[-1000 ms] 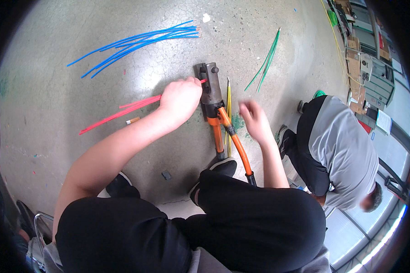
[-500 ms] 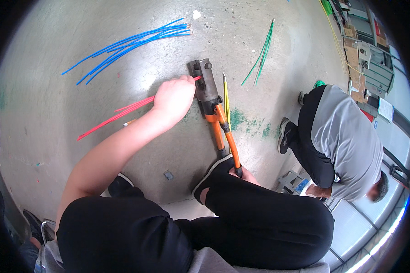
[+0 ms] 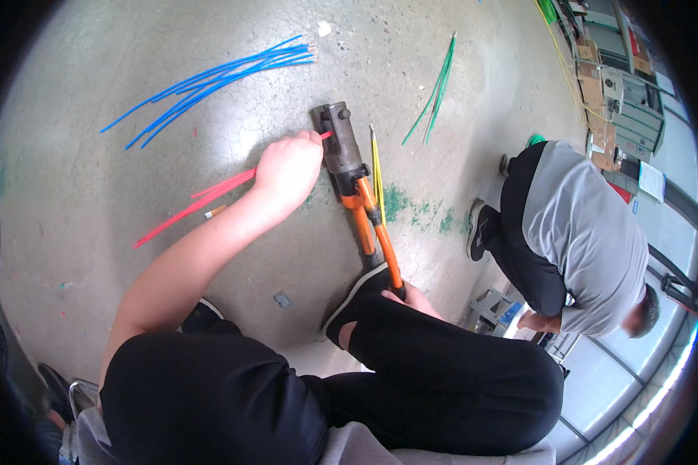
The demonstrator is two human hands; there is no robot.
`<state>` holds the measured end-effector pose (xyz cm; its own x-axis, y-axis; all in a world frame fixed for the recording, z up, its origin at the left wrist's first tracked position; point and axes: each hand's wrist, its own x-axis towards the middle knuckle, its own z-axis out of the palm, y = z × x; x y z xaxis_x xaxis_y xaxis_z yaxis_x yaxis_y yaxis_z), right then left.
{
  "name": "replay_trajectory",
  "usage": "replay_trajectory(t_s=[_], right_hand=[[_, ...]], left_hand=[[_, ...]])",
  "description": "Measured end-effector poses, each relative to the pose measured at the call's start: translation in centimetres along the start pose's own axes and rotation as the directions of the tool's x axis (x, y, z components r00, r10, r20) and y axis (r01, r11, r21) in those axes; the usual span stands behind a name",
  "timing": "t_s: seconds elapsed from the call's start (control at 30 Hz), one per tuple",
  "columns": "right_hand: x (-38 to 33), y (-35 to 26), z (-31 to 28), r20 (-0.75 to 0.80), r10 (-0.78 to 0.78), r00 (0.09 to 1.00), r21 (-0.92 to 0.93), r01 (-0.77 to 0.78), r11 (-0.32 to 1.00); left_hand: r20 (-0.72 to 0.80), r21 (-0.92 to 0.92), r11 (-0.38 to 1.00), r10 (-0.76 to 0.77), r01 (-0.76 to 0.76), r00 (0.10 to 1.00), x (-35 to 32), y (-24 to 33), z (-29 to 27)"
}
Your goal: The person sits on the floor and uses a hydraulic crimping tool to attach metal terminals to the ends of colored electrical wires. They handle green, red, and yellow wires one at a time, crimp each, and then gather blue wires at the end.
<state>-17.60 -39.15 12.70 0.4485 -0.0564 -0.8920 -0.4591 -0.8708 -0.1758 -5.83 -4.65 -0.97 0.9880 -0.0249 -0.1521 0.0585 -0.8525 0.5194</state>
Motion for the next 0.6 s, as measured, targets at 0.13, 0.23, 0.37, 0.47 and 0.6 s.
replay_trajectory(t_s=[0.13,0.23,0.37,0.47,0.6], right_hand=[[-5.2,-3.9,-8.0,0.091,-0.011,0.996,0.242,-0.011,0.97],[-6.7,-9.1,-9.3,0.055,0.011,0.998,0.043,-0.014,0.999],[-0.8,1.0,-1.8,-0.193,-0.238,0.952,-0.116,0.219,0.969],[0.0,-0.7,-2.4,0.032,-0.059,0.998,0.178,0.052,0.983],[-5.1,-4.7,-8.1,0.052,-0.003,0.999,0.142,-0.005,0.99]], left_hand=[[0.04,-0.04,0.999,-0.029,0.03,0.999,0.3,0.1,-0.8],[0.077,-0.102,0.995,-0.011,0.019,0.997,0.9,0.5,-1.2],[0.229,-0.185,0.98,-0.028,0.072,0.973,2.9,0.6,-1.7],[0.323,-0.249,0.962,-0.027,0.113,0.946,4.7,0.5,-1.8],[0.358,-0.233,0.967,-0.01,0.1,0.934,6.2,-0.7,-1.0]])
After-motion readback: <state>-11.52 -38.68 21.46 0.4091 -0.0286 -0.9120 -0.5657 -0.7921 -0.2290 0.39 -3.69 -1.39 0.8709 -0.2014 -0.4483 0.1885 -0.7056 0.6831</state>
